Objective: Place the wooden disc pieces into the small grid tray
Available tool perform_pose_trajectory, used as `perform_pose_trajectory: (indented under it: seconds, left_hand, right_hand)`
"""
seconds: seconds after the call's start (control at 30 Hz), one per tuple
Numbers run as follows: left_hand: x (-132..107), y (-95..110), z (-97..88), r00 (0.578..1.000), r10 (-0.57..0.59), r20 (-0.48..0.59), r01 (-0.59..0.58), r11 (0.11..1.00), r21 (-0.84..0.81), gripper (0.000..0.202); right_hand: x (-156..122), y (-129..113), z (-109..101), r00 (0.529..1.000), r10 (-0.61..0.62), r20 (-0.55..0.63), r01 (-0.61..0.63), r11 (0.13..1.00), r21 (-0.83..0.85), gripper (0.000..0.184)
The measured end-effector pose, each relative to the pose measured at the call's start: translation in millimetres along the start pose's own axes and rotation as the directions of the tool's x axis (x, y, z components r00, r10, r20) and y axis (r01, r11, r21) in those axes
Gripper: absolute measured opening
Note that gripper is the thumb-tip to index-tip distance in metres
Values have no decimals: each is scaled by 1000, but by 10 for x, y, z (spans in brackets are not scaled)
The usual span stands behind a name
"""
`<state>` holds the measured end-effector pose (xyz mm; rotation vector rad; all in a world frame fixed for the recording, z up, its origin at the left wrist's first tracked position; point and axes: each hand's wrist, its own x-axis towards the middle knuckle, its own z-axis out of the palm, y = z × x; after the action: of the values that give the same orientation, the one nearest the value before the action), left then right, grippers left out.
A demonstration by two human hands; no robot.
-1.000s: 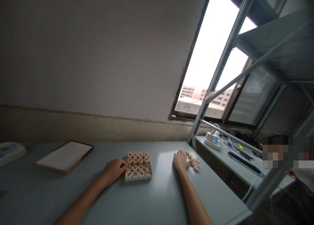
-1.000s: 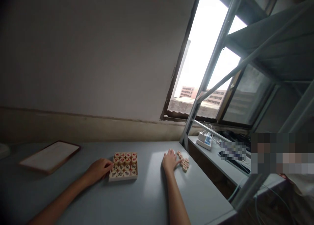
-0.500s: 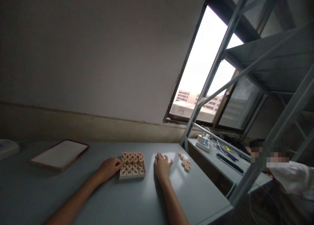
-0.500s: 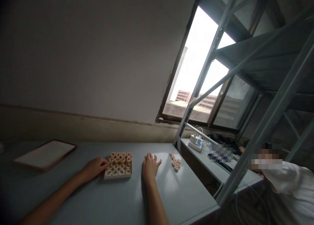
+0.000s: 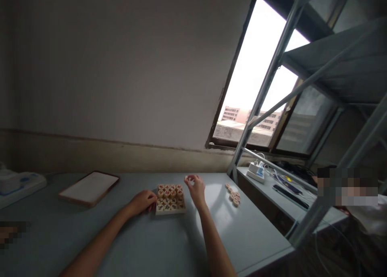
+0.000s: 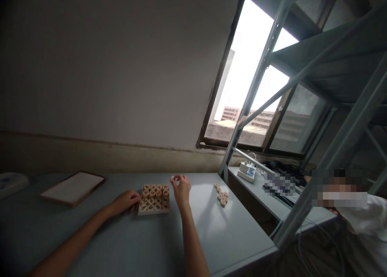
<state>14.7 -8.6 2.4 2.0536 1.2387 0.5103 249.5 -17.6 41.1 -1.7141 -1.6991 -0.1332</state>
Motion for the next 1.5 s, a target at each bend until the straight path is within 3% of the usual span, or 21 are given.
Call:
perform_pose_trajectory:
  seconds: [0.07,0.13,0.23,0.5,0.7,0.97,1.07,1.17,1.2,1.3,1.4,1.5]
  left_hand:
    - [-8,-6,-21,998,-5,65,11,995,-101,39]
    - [-27,13,-38,997,34,69,-23,988,-152,40]
    - [-46,47,-59,996,61,61,-51,986,-156,38]
    - [-55,55,-49,999,26,35,-22,993,-117,36]
    - [-80,81,-75,998,39,48,-34,994,-107,36]
    - [-60,58,-52,999,37,21,-37,999,-36,44]
    - [-61,54,-56,999,24,43,-23,1000,-10,47]
    - [-66,56,-68,998,10,69,-8,1000,-21,49]
    - [-65,55,-71,997,7,74,-6,1000,-25,50]
    - [-47,38,-67,997,4,82,-2,1000,-29,51]
    - [-17,7,-55,996,8,91,-5,1000,-26,50]
    - [2,-17,-50,995,26,97,-22,999,-33,51]
  right_hand:
    - [-111,-245,46,980,-186,-75,193,976,103,18]
    - [-262,-444,112,937,-349,-34,350,926,141,16]
    - [-443,-589,202,892,-449,61,437,888,143,18]
    - [-438,-502,263,874,-460,154,452,888,86,21]
    - [-419,-497,157,806,-542,239,535,839,99,22]
    - [-355,-391,55,847,-490,206,489,870,57,23]
    - [-229,-151,10,917,-371,147,374,927,10,31]
    - [-62,377,-157,999,-41,13,41,998,-50,46]
    - [-26,607,-228,994,92,-50,-97,989,-110,49]
    - [-30,1312,-423,905,395,-157,-425,854,-301,58]
    - [-128,1802,-525,866,501,1,-467,809,-357,66]
    - [-162,1979,-519,857,492,151,-412,832,-372,66]
